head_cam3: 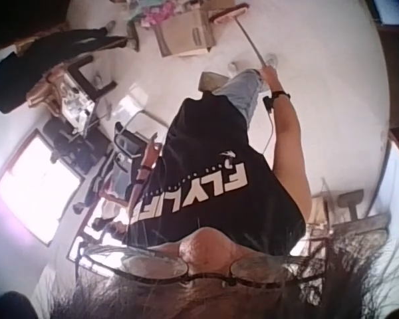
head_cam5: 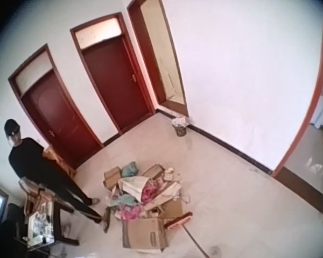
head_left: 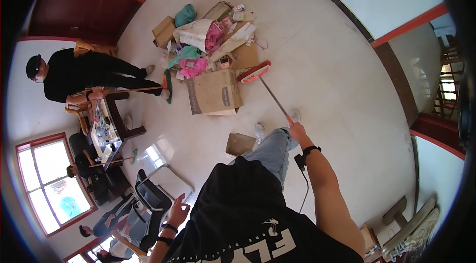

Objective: Sweep the floor using a broom and dustpan.

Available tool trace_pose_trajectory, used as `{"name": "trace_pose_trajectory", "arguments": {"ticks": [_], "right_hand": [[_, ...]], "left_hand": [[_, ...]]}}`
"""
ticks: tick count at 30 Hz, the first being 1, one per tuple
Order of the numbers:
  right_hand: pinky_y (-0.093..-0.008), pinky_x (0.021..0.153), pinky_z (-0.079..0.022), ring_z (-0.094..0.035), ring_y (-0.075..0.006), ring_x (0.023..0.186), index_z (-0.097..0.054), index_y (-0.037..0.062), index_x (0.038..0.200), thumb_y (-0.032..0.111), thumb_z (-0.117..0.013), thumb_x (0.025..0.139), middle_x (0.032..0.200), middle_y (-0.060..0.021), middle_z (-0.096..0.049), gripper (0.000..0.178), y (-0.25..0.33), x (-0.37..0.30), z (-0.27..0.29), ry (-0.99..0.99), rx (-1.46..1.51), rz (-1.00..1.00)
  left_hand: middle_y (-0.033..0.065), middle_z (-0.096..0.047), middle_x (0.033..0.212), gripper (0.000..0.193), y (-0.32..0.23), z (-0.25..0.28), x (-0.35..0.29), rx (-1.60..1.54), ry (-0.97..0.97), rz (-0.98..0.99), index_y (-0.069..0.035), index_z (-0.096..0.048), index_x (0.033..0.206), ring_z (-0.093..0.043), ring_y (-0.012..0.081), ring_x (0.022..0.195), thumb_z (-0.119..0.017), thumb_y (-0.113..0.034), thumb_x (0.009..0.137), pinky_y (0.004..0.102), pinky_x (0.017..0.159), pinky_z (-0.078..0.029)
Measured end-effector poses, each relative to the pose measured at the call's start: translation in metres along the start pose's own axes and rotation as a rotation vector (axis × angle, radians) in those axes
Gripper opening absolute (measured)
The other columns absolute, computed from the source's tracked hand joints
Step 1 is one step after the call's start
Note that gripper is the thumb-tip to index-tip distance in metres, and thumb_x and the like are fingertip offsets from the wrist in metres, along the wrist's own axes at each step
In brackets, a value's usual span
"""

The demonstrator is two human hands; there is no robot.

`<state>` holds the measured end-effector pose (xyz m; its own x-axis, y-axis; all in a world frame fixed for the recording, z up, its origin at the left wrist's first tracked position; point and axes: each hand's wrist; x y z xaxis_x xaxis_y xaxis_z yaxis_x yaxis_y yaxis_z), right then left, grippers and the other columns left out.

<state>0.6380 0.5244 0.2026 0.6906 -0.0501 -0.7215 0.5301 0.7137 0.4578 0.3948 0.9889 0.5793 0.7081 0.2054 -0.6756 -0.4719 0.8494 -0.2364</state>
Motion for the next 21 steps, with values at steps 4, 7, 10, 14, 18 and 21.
{"name": "trace_pose_trajectory", "arguments": {"ticks": [4,7,10,14,18,21], "right_hand": [[-0.0472,0.081,-0.046,-0.058,-0.0420,0.094,-0.056,-0.0043,0.095,0.038,-0.038,0.091,0.094,-0.0278,-0.061,0.046,-0.049,-0.034,-0.015,0.071,0.011,-0.037],[-0.0468,0.080,-0.047,-0.059,-0.0414,0.092,-0.057,-0.0028,0.092,0.037,-0.042,0.090,0.093,-0.0268,-0.061,0.043,-0.096,-0.064,-0.035,0.097,0.001,-0.115],[-0.0467,0.079,-0.047,-0.059,-0.0408,0.091,-0.057,-0.0023,0.092,0.035,-0.044,0.090,0.092,-0.0259,-0.062,0.040,-0.120,-0.095,-0.040,0.124,0.001,-0.161],[-0.0470,0.078,-0.047,-0.060,-0.0398,0.089,-0.057,-0.0016,0.089,0.035,-0.044,0.090,0.090,-0.0248,-0.062,0.039,-0.119,-0.099,-0.042,0.094,-0.015,-0.136],[-0.0477,0.077,-0.047,-0.060,-0.0397,0.088,-0.054,-0.0005,0.105,0.032,-0.040,0.091,0.089,-0.0242,-0.062,0.038,-0.090,-0.069,-0.039,0.149,-0.142,-0.063],[-0.0483,0.077,-0.047,-0.059,-0.0408,0.086,-0.051,-0.0003,0.110,0.034,-0.034,0.092,0.087,-0.0259,-0.062,0.042,-0.042,-0.048,-0.035,0.131,-0.128,0.146]], "left_hand": [[0.0199,-0.051,0.123,0.053,0.021,-0.009,0.014,0.013,-0.001,-0.053,-0.006,-0.042,0.126,-0.062,0.0280,0.095,-0.062,-0.007,0.077,0.0371,0.087,-0.046],[0.0201,-0.050,0.123,0.052,0.020,-0.013,0.025,-0.060,0.027,-0.013,-0.004,-0.042,0.126,-0.061,0.0287,0.097,-0.061,-0.007,0.078,0.0364,0.088,-0.046],[0.0204,-0.050,0.122,0.051,0.020,-0.019,0.024,-0.098,0.013,0.002,-0.003,-0.042,0.125,-0.062,0.0283,0.095,-0.061,-0.008,0.078,0.0359,0.088,-0.046],[0.0209,-0.050,0.122,0.050,0.019,-0.019,0.023,-0.111,0.007,0.050,-0.003,-0.042,0.125,-0.063,0.0279,0.092,-0.060,-0.006,0.078,0.0364,0.087,-0.046],[0.0223,-0.051,0.119,0.050,0.017,-0.021,0.010,-0.074,-0.031,0.054,-0.004,-0.043,0.125,-0.063,0.0291,0.092,-0.060,-0.006,0.078,0.0377,0.086,-0.046],[0.0226,-0.054,0.116,0.051,0.028,-0.035,-0.006,-0.008,-0.115,0.020,-0.005,-0.042,0.125,-0.062,0.0302,0.092,-0.061,-0.006,0.078,0.0386,0.085,-0.047]]}}
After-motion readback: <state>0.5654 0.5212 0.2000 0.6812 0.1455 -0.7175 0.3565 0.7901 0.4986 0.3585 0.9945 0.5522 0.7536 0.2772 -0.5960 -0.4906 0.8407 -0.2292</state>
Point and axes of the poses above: each hand's wrist, its own x-axis towards the middle knuckle, its own z-axis out of the back of the hand, y = z × x
